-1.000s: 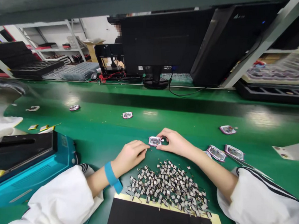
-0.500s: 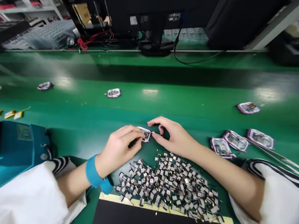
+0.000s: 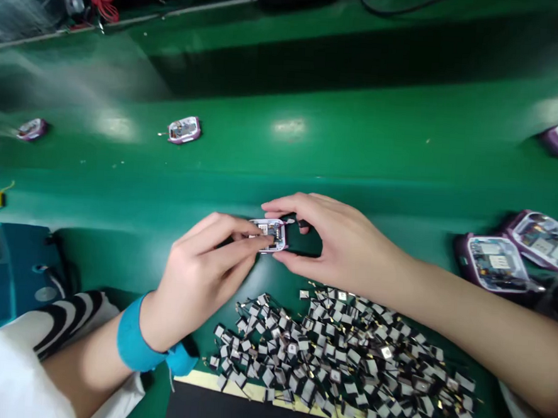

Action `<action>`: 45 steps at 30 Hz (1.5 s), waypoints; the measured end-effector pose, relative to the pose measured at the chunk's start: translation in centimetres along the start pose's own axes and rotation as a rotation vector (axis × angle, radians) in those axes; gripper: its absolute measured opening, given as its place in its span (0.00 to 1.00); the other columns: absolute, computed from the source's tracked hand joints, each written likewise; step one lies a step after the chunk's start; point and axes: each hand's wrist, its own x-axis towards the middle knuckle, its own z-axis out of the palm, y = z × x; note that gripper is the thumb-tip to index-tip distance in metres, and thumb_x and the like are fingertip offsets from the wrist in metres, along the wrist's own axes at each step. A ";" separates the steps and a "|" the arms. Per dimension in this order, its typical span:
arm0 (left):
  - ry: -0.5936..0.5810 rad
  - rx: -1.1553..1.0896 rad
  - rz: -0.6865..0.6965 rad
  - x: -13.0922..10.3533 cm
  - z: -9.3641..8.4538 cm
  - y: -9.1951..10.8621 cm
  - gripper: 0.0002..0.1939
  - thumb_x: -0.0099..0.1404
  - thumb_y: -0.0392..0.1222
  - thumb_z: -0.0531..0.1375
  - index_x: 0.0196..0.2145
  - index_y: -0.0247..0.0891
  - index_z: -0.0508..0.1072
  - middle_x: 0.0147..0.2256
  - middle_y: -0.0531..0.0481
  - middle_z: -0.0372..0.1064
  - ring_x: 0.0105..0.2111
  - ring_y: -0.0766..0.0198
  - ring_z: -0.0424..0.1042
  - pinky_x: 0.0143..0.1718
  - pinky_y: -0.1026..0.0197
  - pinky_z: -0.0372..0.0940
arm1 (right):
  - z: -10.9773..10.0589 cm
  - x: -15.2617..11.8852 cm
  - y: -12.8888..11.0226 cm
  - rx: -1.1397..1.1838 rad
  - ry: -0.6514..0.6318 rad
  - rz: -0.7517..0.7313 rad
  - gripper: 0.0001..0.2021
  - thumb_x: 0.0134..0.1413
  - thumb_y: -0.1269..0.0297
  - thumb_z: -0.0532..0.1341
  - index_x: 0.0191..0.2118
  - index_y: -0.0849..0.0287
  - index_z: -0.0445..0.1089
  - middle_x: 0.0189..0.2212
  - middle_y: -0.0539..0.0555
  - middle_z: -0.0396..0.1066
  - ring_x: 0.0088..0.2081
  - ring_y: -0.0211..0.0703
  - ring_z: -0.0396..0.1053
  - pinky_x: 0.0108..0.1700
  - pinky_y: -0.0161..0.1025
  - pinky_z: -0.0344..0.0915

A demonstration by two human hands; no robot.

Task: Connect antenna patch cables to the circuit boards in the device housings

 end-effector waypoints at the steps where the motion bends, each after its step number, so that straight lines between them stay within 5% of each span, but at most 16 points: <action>1: -0.012 0.008 0.000 0.0 0.0 0.0 0.10 0.57 0.29 0.57 0.36 0.36 0.72 0.35 0.49 0.68 0.35 0.66 0.67 0.35 0.63 0.65 | 0.0 0.0 0.0 -0.001 0.001 0.000 0.18 0.45 0.67 0.59 0.45 0.58 0.60 0.43 0.49 0.67 0.44 0.39 0.65 0.46 0.37 0.61; 15: -0.098 0.227 0.023 0.4 -0.3 0.9 0.08 0.58 0.33 0.57 0.36 0.36 0.71 0.35 0.49 0.68 0.34 0.65 0.67 0.34 0.60 0.63 | -0.1 0.0 0.2 -0.006 -0.020 0.014 0.15 0.44 0.70 0.58 0.42 0.58 0.61 0.41 0.48 0.66 0.39 0.39 0.65 0.40 0.37 0.64; 21: -0.056 0.190 0.146 0.3 0.0 0.0 0.08 0.59 0.35 0.56 0.38 0.38 0.70 0.34 0.50 0.66 0.32 0.66 0.66 0.29 0.61 0.61 | -0.2 0.0 0.2 -0.035 -0.025 0.014 0.15 0.44 0.71 0.56 0.42 0.59 0.61 0.40 0.47 0.66 0.37 0.36 0.65 0.38 0.33 0.62; 45: -0.078 0.175 0.099 0.1 0.0 0.0 0.10 0.57 0.34 0.58 0.38 0.38 0.71 0.35 0.47 0.65 0.33 0.63 0.65 0.31 0.58 0.61 | -0.3 0.0 0.1 -0.079 -0.037 0.019 0.16 0.44 0.69 0.58 0.43 0.60 0.62 0.38 0.45 0.66 0.33 0.34 0.64 0.32 0.33 0.59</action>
